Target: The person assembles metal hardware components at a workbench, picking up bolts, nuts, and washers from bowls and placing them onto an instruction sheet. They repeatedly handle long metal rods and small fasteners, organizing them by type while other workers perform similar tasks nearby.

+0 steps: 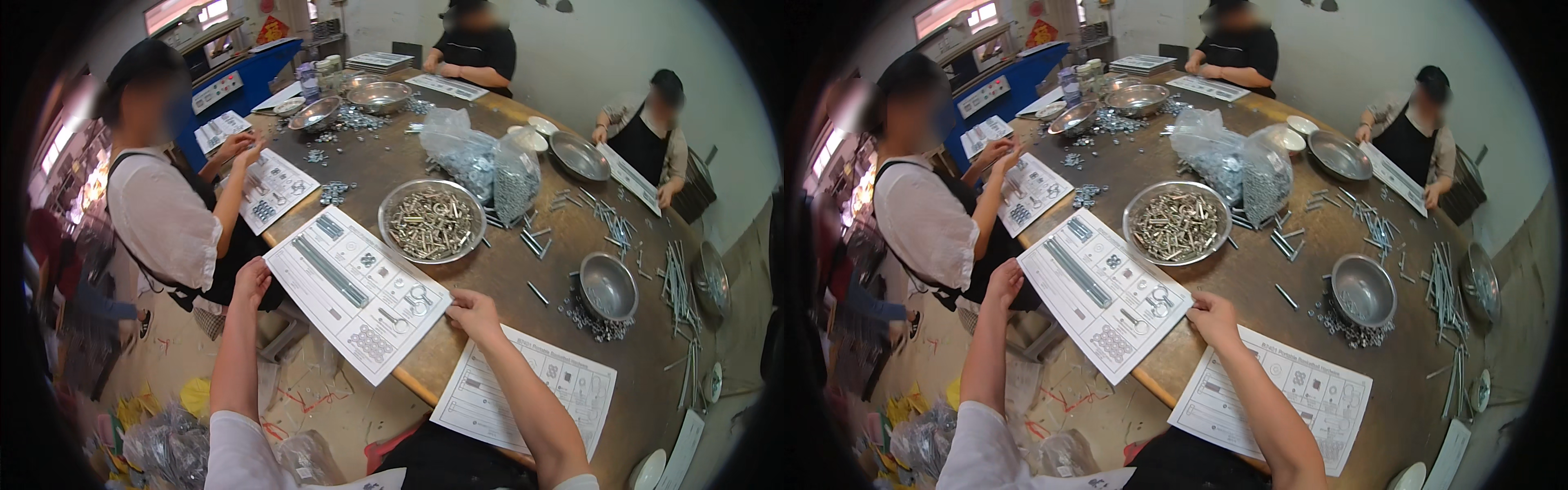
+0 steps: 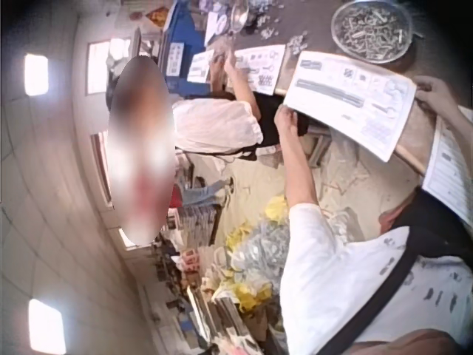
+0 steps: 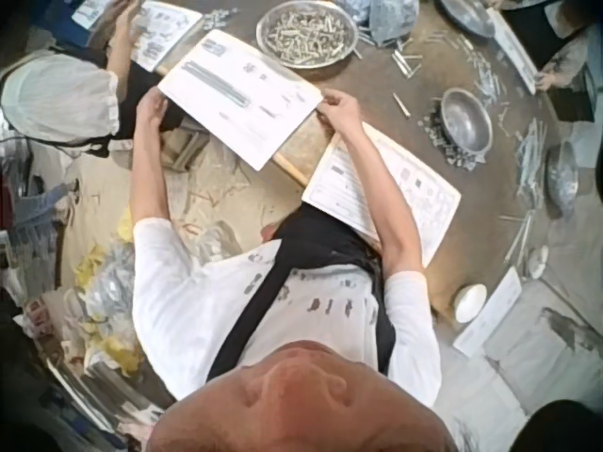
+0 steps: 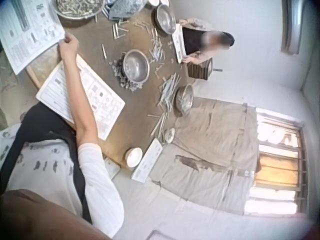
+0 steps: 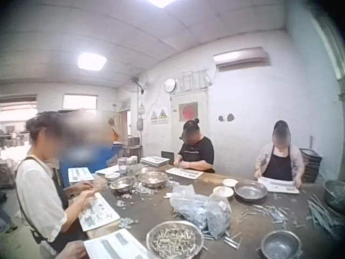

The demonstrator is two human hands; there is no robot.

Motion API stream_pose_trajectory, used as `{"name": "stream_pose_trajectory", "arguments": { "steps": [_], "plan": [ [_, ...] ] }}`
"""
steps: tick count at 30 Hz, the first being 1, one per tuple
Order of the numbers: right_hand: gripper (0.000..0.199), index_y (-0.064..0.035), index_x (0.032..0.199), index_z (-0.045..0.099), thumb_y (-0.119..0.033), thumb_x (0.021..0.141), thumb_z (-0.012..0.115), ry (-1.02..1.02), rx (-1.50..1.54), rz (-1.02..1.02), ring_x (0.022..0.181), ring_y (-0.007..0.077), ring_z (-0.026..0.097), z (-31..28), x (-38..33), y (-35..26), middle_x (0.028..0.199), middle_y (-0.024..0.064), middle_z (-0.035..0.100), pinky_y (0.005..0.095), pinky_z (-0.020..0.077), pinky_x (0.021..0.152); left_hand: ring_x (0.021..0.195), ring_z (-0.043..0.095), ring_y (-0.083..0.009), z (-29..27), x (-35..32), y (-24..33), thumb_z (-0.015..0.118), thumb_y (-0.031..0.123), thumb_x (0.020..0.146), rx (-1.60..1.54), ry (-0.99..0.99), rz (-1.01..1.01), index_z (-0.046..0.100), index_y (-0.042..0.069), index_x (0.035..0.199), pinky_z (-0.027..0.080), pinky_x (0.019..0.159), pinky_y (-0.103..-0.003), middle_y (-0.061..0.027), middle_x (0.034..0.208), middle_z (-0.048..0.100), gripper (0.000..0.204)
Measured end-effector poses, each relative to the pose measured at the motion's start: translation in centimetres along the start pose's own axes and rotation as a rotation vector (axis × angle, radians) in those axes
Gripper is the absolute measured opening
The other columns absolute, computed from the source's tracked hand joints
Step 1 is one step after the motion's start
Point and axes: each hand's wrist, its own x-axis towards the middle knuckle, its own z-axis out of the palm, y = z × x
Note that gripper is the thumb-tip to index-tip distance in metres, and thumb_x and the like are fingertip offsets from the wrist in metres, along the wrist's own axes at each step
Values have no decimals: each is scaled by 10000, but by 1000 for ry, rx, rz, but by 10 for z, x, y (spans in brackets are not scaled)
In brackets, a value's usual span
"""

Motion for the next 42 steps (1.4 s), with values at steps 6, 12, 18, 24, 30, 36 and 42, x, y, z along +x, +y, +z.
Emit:
{"name": "stream_pose_trajectory", "arguments": {
  "steps": [6, 12, 18, 24, 30, 36, 42],
  "plan": [
    [408, -28, 1244, 603, -75, 839, 627, 143, -462, -240, 944, 279, 660, -56, -48, -11, 1058, 146, 686, 368, 514, 861, 1040, 595, -155, 6, -18, -20, 620, 145, 925, 287, 64, 470, 599, 8, 1235, 459, 893, -261, -82, 1158, 645, 340],
    [402, -23, 1178, 616, -179, 814, 689, 754, -1133, -332, 1177, 315, 527, -210, -139, 59, 1205, 137, 619, 425, 433, 987, 1221, 545, -272, 188, -288, -69, 549, 182, 975, 785, -773, 543, 588, -60, 1247, 384, 1057, -367, -178, 1293, 603, 367],
    [374, -41, 1155, 640, -245, 843, 661, 839, -1187, -164, 1193, 307, 520, -280, -242, 110, 1217, 125, 618, 429, 410, 1016, 1225, 524, -304, 249, -354, -175, 580, 147, 954, 982, -1018, 762, 412, -12, 1422, 448, 988, -358, -239, 1435, 427, 522],
    [337, -66, 1129, 656, -266, 858, 631, 762, -1007, 65, 1121, 313, 575, -337, -300, 92, 1183, 138, 631, 435, 481, 926, 1318, 445, -339, 274, -372, -184, 607, 107, 936, 959, -1165, 597, 429, -40, 1403, 386, 1067, -400, -242, 1496, 355, 521],
    [207, -33, 968, 659, -172, 823, 610, 1169, -1131, 364, 976, 338, 647, -515, -291, 102, 1030, 172, 656, 472, 534, 797, 1398, 348, -332, 285, -377, -182, 594, 71, 938, 964, -1075, 648, 470, -35, 1372, 312, 1124, -414, -236, 1470, 389, 463],
    [264, -22, 1007, 674, -130, 767, 670, 1167, -1047, 605, 1006, 341, 653, -609, -277, 145, 1072, 188, 657, 439, 535, 845, 1281, 467, -297, 314, -393, -178, 544, -44, 924, 878, -1035, 732, 532, -52, 1268, 461, 1000, -376, -152, 1492, 328, 344],
    [620, -7, 1241, 585, -406, 778, 686, 1143, -681, 705, 1158, 367, 583, -620, -235, 116, 1239, 211, 596, 456, 498, 947, 1250, 506, -289, 335, -419, -167, 564, 1, 930, 905, -1032, 505, 568, -45, 1226, 459, 988, -361, -157, 1475, 384, 299]
  ]
}}
